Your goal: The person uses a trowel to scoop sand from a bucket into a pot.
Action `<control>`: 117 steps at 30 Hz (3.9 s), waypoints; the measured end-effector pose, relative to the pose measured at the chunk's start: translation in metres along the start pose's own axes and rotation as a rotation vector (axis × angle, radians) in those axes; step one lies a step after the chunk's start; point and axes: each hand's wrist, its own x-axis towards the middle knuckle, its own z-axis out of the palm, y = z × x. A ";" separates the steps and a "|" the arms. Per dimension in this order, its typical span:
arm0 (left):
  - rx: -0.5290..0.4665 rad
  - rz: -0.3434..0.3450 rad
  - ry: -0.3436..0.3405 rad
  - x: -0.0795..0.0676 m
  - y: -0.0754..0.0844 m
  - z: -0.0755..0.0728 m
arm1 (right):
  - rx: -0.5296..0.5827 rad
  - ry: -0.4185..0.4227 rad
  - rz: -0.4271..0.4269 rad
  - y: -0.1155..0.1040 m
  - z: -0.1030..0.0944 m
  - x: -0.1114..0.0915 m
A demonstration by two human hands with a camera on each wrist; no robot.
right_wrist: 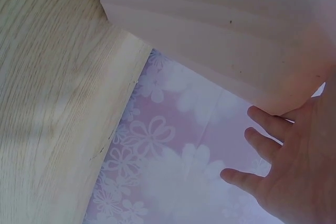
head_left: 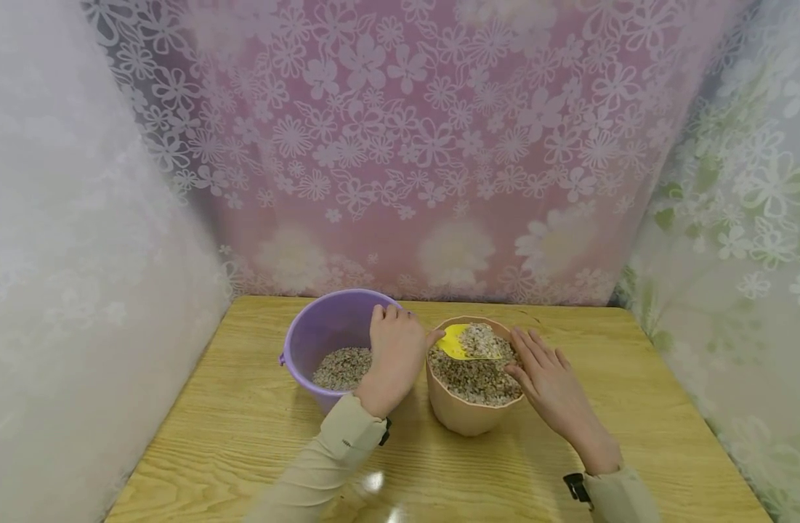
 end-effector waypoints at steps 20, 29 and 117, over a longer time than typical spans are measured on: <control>0.092 0.109 -0.272 0.009 0.028 0.004 | 0.027 -0.008 0.014 0.004 0.004 0.001; 0.022 0.134 -0.099 0.002 0.020 0.008 | 0.032 -0.003 0.012 0.006 0.003 0.001; -0.144 0.236 0.090 -0.005 -0.102 -0.013 | -0.035 0.015 -0.024 -0.002 0.005 0.008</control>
